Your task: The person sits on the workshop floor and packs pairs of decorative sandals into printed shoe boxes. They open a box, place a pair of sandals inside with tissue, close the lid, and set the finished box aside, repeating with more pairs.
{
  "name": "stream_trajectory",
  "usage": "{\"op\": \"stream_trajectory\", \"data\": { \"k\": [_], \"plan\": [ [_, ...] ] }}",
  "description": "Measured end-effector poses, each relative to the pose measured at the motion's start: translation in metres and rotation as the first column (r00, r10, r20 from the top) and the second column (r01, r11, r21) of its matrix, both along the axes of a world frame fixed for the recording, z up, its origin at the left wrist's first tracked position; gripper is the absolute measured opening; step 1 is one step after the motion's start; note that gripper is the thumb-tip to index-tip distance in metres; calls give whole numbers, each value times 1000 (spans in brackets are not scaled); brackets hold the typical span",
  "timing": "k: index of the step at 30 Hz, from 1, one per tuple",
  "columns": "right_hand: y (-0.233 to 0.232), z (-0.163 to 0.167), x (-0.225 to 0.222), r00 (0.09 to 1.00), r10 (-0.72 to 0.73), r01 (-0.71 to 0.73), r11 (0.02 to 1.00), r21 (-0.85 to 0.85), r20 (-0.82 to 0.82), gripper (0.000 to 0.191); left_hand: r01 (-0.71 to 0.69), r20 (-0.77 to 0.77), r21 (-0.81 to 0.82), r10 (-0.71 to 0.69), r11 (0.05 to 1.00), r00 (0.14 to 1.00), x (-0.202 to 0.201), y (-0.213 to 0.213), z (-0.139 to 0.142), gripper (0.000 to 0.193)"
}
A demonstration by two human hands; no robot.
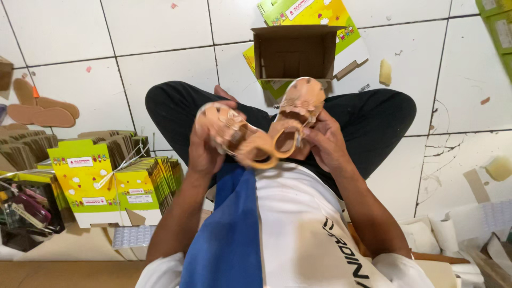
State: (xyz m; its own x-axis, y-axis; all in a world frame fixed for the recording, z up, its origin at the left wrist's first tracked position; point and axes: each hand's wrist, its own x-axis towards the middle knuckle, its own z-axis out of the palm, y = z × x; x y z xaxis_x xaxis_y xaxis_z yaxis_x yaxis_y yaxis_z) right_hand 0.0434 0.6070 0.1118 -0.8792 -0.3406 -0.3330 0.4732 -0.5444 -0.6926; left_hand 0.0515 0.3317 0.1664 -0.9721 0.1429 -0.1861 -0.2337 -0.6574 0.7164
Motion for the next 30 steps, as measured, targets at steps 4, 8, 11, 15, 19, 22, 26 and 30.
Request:
{"op": "stream_trajectory", "data": {
  "k": [4, 8, 11, 15, 19, 22, 26, 30],
  "plan": [
    [-5, 16, 1, 988, -28, 49, 990, 133, -152, 47, -16, 267, 330, -77, 944, 961, -15, 15, -28, 81],
    [8, 28, -26, 872, -38, 341, 762, 550, -487, 42, 268, 235, -127, -234, 955, 943, -42, 10, -48, 81],
    [4, 21, -71, 645, 301, 550, 456, 700, -703, 47, 378, 185, -637, -342, 672, 921, -68, 24, -61, 91],
    [-9, -3, -137, 418, 719, 572, 266, 776, -555, 50, 360, 207, -848, -382, 388, 900, -89, 32, -65, 73],
    [-31, -37, -168, 418, 845, 634, -9, 773, -333, 41, 402, 262, -817, -355, 414, 897, -96, 25, -54, 66],
    [-35, -41, -170, 442, 857, 639, -92, 764, -266, 31, 380, 246, -828, -342, 413, 907, -99, 23, -41, 67],
    [-19, -19, -128, 712, 556, 430, 138, 892, -430, 26, 402, 235, -778, -369, 483, 899, -90, 24, -20, 62],
    [4, -9, -56, 966, 243, -223, 620, 752, 86, 36, -127, -375, -872, -476, 473, 796, -62, 40, -1, 56]
  ]
}}
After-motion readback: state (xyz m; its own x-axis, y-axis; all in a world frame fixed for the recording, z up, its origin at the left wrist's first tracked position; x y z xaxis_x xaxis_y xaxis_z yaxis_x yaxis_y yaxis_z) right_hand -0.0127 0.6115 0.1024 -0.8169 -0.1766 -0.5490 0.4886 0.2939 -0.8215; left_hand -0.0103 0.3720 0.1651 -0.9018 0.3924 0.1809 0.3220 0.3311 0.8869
